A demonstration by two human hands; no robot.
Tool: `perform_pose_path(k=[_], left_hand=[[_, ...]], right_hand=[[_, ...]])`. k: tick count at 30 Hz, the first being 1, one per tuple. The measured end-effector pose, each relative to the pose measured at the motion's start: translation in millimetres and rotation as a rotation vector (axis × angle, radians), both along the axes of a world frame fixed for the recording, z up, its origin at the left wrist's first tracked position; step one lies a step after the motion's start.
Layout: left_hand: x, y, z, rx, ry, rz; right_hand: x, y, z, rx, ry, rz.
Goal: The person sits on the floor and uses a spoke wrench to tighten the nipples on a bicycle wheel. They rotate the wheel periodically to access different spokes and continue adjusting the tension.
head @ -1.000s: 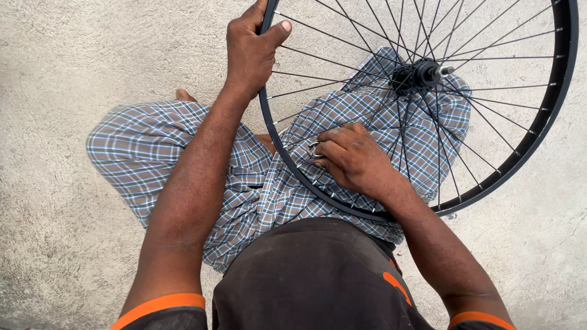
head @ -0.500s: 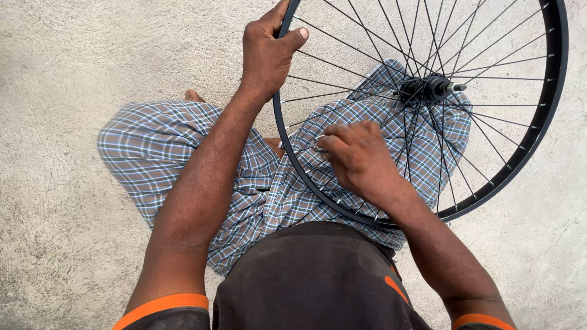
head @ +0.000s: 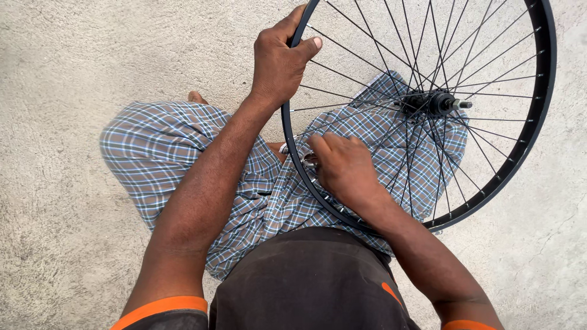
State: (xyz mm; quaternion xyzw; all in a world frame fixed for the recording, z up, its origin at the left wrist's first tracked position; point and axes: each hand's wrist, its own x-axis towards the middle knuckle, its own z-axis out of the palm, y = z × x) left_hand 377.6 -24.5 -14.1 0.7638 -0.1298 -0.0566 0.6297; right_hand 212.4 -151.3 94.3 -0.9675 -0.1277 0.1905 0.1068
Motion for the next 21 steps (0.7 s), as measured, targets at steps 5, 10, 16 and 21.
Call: perform_pose_path(k=[5,10,16,21], left_hand=[[-2.1,2.0,3.5,-0.005,-0.065,-0.002],[-3.2,-1.6,4.9,0.001,-0.026,0.015],[-3.6,-3.1,3.8,0.004,-0.037,-0.003],[-3.8,-4.0,2.6,-0.01,-0.03,0.013]], right_hand=[[8.3,-10.4,10.0,0.212,0.12,0.052],[2.0,-19.9,17.2,0.555,-0.061,0.002],[6.5,1.0,9.1,0.113,0.041,0.013],[9.7,-15.1,23.8,0.685,0.024,-0.005]])
